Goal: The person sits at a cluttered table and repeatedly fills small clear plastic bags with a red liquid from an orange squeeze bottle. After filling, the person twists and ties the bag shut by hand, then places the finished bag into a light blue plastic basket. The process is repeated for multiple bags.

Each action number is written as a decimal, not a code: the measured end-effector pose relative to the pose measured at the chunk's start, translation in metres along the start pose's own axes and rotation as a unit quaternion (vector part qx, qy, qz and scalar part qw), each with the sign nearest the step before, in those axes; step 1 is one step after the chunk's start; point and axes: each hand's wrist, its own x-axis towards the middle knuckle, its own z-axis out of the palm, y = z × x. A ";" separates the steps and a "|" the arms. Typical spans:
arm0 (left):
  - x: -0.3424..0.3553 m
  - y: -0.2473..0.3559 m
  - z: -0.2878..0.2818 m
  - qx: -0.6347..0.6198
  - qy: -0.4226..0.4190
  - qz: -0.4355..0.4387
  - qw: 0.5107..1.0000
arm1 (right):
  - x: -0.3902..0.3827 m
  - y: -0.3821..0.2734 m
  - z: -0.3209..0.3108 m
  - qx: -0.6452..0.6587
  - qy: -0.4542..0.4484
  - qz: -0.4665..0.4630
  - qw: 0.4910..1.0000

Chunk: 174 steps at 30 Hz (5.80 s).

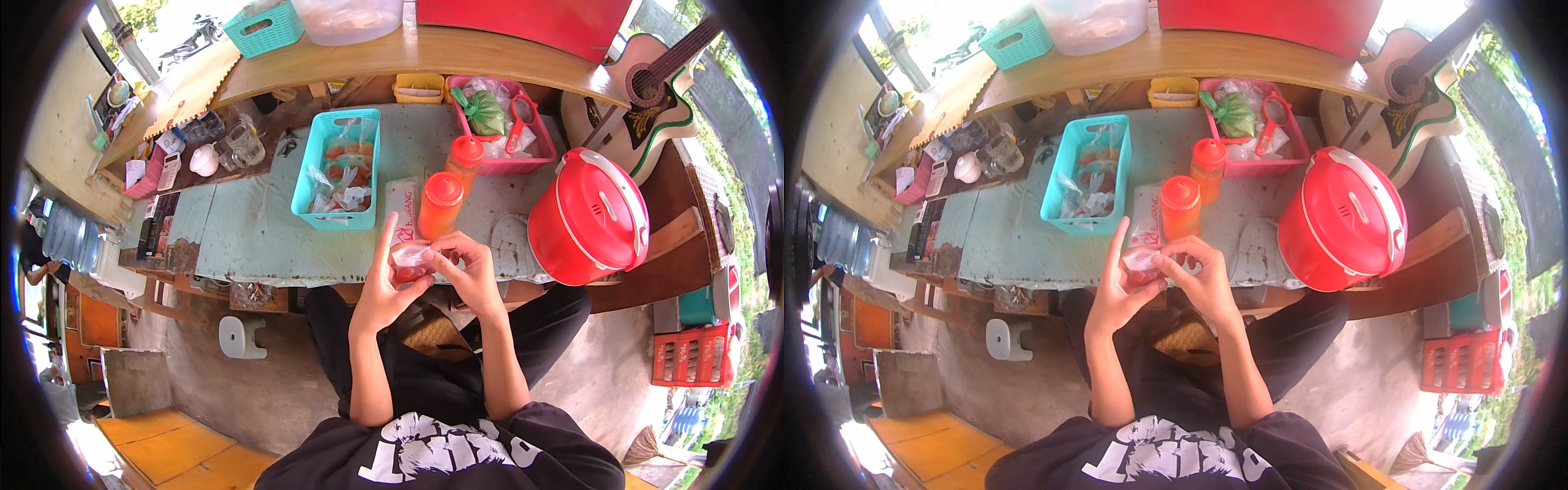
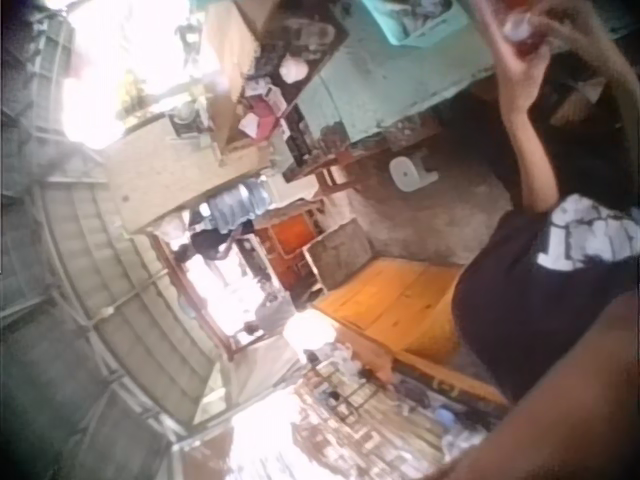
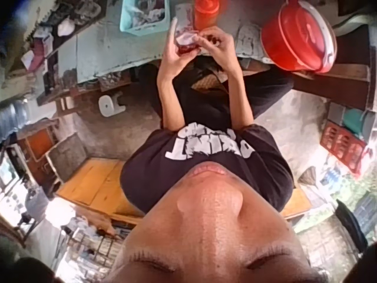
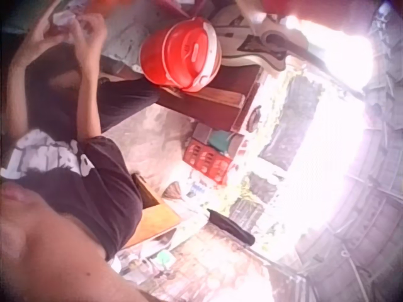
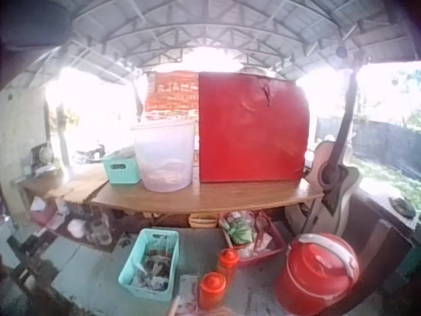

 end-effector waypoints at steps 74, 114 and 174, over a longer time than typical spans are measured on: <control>0.013 -0.036 0.007 0.034 0.128 0.072 0.989 | -0.008 0.019 0.036 0.331 0.079 0.037 0.939; 0.013 -0.028 0.015 0.242 0.179 0.282 0.911 | -0.009 0.015 0.017 0.021 0.131 -0.069 0.989; 0.000 -0.024 0.015 0.197 0.152 0.305 0.919 | -0.014 0.020 -0.001 0.042 -0.053 -0.053 0.996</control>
